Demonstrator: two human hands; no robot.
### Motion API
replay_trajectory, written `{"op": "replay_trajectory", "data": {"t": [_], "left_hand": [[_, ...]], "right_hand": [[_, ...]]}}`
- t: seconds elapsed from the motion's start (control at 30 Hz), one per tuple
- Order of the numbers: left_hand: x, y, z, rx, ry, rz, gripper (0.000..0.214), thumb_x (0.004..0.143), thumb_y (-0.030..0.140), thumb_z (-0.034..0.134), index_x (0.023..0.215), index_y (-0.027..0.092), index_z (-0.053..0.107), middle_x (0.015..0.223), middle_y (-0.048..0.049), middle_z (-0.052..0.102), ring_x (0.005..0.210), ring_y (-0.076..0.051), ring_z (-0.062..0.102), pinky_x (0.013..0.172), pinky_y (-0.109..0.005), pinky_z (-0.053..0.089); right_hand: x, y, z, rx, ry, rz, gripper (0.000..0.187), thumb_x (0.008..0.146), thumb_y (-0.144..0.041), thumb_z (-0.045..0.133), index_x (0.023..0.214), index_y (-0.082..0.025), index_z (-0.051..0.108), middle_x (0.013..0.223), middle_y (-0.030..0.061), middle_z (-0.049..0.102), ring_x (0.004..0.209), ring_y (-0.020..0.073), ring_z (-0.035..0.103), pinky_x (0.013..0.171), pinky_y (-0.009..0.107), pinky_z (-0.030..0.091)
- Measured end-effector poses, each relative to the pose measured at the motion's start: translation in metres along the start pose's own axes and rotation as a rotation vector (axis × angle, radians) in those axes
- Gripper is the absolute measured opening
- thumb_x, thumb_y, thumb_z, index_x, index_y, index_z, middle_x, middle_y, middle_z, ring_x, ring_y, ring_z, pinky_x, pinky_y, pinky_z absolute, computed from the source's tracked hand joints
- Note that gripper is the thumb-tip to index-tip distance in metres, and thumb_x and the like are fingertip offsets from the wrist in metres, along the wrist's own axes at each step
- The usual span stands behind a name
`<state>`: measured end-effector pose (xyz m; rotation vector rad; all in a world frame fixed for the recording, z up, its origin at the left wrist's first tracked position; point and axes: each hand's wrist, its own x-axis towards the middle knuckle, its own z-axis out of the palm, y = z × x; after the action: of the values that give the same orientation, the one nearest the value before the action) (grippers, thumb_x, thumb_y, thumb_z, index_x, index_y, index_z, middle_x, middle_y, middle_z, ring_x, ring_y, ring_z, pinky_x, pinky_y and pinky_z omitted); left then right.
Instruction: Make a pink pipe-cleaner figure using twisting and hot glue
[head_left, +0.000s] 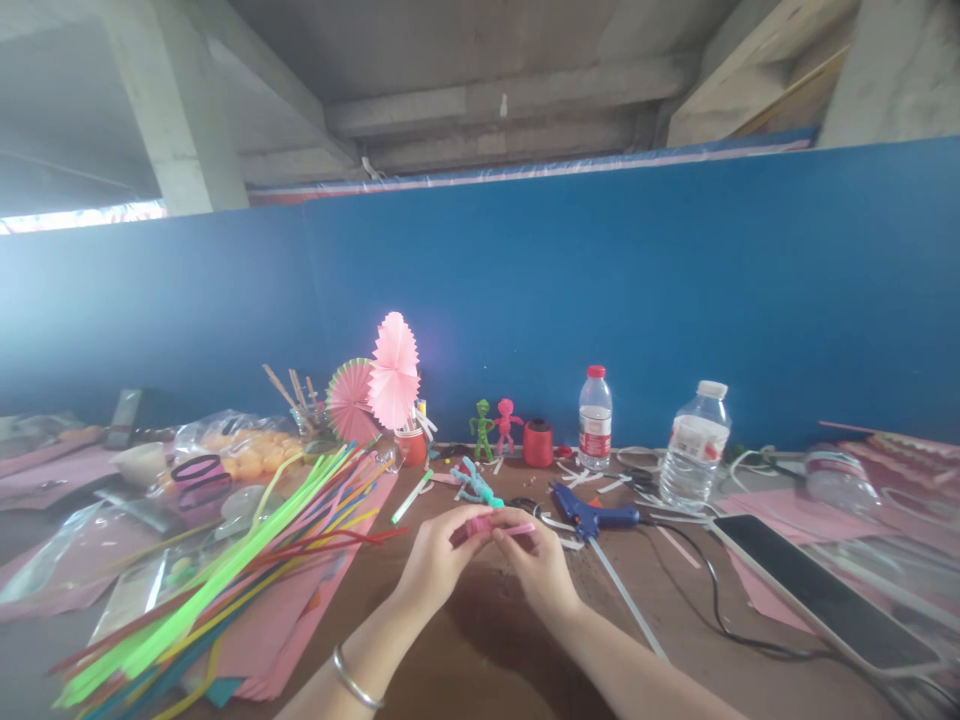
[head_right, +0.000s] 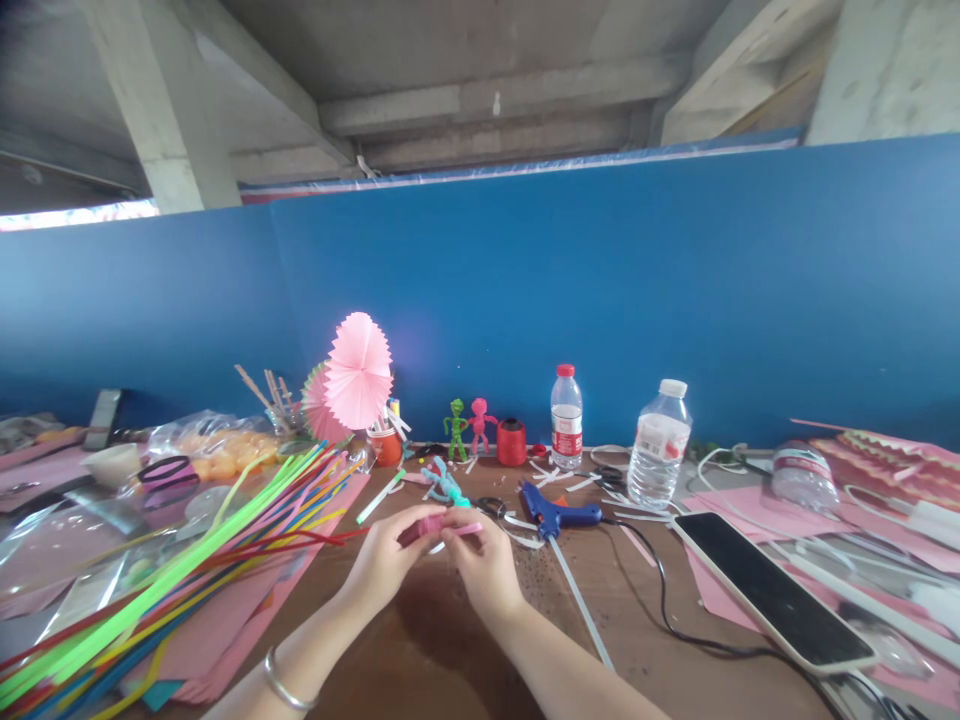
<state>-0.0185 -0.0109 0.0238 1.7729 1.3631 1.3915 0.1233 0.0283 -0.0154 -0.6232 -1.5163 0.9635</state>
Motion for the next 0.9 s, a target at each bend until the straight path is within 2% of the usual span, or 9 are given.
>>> {"op": "replay_trajectory", "data": {"t": [0.13, 0.23, 0.33, 0.43, 0.6, 0.9], "left_hand": [[0.001, -0.003, 0.0, -0.04, 0.033, -0.038, 0.023, 0.072, 0.033, 0.066, 0.09, 0.021, 0.07, 0.093, -0.0071, 0.073, 0.087, -0.026, 0.064, 0.079, -0.032, 0.047], [0.002, -0.008, 0.001, -0.095, 0.05, -0.073, 0.025, 0.071, 0.034, 0.067, 0.09, 0.019, 0.07, 0.09, -0.0077, 0.072, 0.083, -0.025, 0.063, 0.073, -0.029, 0.047], [0.002, -0.012, 0.004, -0.165, 0.048, -0.125, 0.031, 0.071, 0.037, 0.066, 0.093, 0.016, 0.068, 0.076, -0.0061, 0.07, 0.061, -0.018, 0.059, 0.055, -0.025, 0.043], [0.001, -0.012, 0.007, -0.234, 0.037, -0.176, 0.036, 0.071, 0.039, 0.066, 0.097, 0.014, 0.065, 0.057, 0.0003, 0.06, 0.044, -0.01, 0.045, 0.042, -0.02, 0.031], [0.0, -0.008, 0.01, -0.308, 0.053, -0.221, 0.032, 0.07, 0.038, 0.067, 0.092, 0.014, 0.066, 0.056, 0.0025, 0.053, 0.044, -0.008, 0.038, 0.042, -0.019, 0.027], [0.0, -0.005, 0.013, -0.396, 0.113, -0.24, 0.027, 0.071, 0.035, 0.068, 0.087, 0.014, 0.064, 0.06, 0.0021, 0.056, 0.046, -0.006, 0.042, 0.044, -0.017, 0.031]], "right_hand": [[0.0, -0.001, -0.002, -0.027, 0.001, -0.056, 0.015, 0.082, -0.026, 0.057, 0.085, -0.021, 0.071, 0.098, 0.0082, 0.065, 0.095, 0.023, 0.06, 0.087, 0.036, 0.046], [0.0, -0.002, -0.002, -0.051, 0.002, -0.078, 0.017, 0.082, -0.026, 0.057, 0.088, -0.023, 0.072, 0.099, 0.0083, 0.064, 0.093, 0.0223, 0.061, 0.085, 0.035, 0.047], [-0.001, -0.003, -0.001, -0.066, 0.007, -0.097, 0.016, 0.081, -0.025, 0.059, 0.09, -0.024, 0.072, 0.095, 0.0072, 0.064, 0.09, 0.0215, 0.061, 0.081, 0.034, 0.049], [-0.001, -0.004, 0.001, -0.07, 0.021, -0.117, 0.016, 0.079, -0.025, 0.062, 0.09, -0.026, 0.073, 0.092, 0.0062, 0.065, 0.085, 0.0207, 0.062, 0.076, 0.032, 0.051], [-0.001, -0.004, 0.002, -0.061, 0.047, -0.143, 0.014, 0.078, -0.025, 0.062, 0.087, -0.025, 0.073, 0.09, 0.0065, 0.067, 0.083, 0.0213, 0.064, 0.075, 0.033, 0.053], [-0.005, -0.007, 0.0, -0.06, 0.059, -0.19, 0.012, 0.078, -0.019, 0.06, 0.084, -0.023, 0.07, 0.091, 0.0073, 0.069, 0.088, 0.0218, 0.063, 0.08, 0.035, 0.051]]}}
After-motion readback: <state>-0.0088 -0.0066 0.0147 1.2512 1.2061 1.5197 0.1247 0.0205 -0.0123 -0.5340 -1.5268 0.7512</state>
